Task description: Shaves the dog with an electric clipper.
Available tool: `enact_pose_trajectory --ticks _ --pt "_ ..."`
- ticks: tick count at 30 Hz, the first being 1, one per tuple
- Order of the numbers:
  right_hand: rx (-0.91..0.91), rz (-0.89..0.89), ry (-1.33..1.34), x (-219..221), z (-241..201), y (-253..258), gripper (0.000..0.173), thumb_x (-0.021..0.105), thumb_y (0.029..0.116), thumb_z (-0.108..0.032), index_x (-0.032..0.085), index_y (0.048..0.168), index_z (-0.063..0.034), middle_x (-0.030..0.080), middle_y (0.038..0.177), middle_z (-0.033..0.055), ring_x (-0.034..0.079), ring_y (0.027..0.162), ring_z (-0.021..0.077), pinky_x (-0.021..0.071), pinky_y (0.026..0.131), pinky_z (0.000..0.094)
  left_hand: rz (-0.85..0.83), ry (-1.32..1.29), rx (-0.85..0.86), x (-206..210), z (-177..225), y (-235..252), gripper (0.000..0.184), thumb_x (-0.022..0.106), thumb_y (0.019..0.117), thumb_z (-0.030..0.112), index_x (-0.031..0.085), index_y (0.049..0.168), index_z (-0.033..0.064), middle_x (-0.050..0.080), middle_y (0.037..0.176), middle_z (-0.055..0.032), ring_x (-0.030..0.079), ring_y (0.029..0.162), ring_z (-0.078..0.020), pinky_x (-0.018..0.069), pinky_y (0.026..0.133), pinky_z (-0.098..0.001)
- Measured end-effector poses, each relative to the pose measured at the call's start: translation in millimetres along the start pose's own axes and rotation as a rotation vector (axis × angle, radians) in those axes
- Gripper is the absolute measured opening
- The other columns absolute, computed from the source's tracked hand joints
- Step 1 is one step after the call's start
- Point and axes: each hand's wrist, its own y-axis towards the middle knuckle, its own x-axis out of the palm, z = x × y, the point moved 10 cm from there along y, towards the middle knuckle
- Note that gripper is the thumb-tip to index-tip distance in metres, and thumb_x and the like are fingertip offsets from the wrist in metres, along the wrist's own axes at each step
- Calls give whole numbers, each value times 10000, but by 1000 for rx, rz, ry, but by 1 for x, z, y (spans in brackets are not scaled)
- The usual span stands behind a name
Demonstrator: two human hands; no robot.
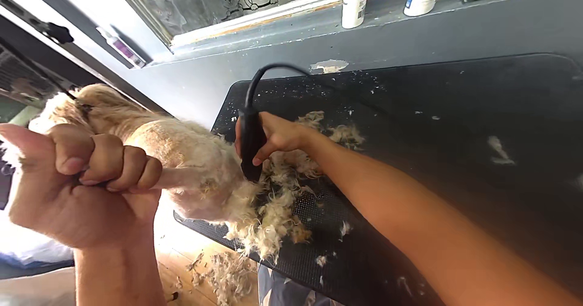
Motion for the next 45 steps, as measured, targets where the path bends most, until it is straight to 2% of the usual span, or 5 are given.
enact_pose_trajectory --ticks 4,15,21,26,45 --pt "-187 76 135 -8 -13 -1 553 777 710 81 490 1180 39 698 1044 214 712 982 341 609 871 499 -30 10 30 12 1 0 511 188 1127 357 506 775 165 373 544 54 366 424 -84 348 408 -212" --pt "414 -271 351 25 72 0 546 787 674 -119 603 1188 -118 718 967 39 716 794 158 630 681 389 284 15 205 30 -11 -49 519 191 1129 409 474 761 178 374 562 53 399 455 -91 417 462 -233" --pt "509 -474 440 41 71 6 480 851 666 -239 688 1113 -172 740 897 29 730 748 166 641 661 395 582 246 337 15 -34 -121 393 466 1086 337 670 803 157 703 1013 -20 664 1068 -195 530 1007 -403" --pt "448 -584 465 46 59 14 417 838 726 -199 732 1129 -210 761 977 -18 737 836 111 643 734 352 703 327 216 12 -55 -163 264 604 1019 216 712 813 90 712 1029 -88 689 917 -169 595 802 -320" --pt "456 -703 386 56 49 21 502 846 715 -184 693 1194 -195 751 1058 -23 722 950 98 620 832 338 944 -369 -710 44 -135 -150 818 354 966 782 618 1239 58 642 1148 -135 652 1013 -274 545 885 -465"
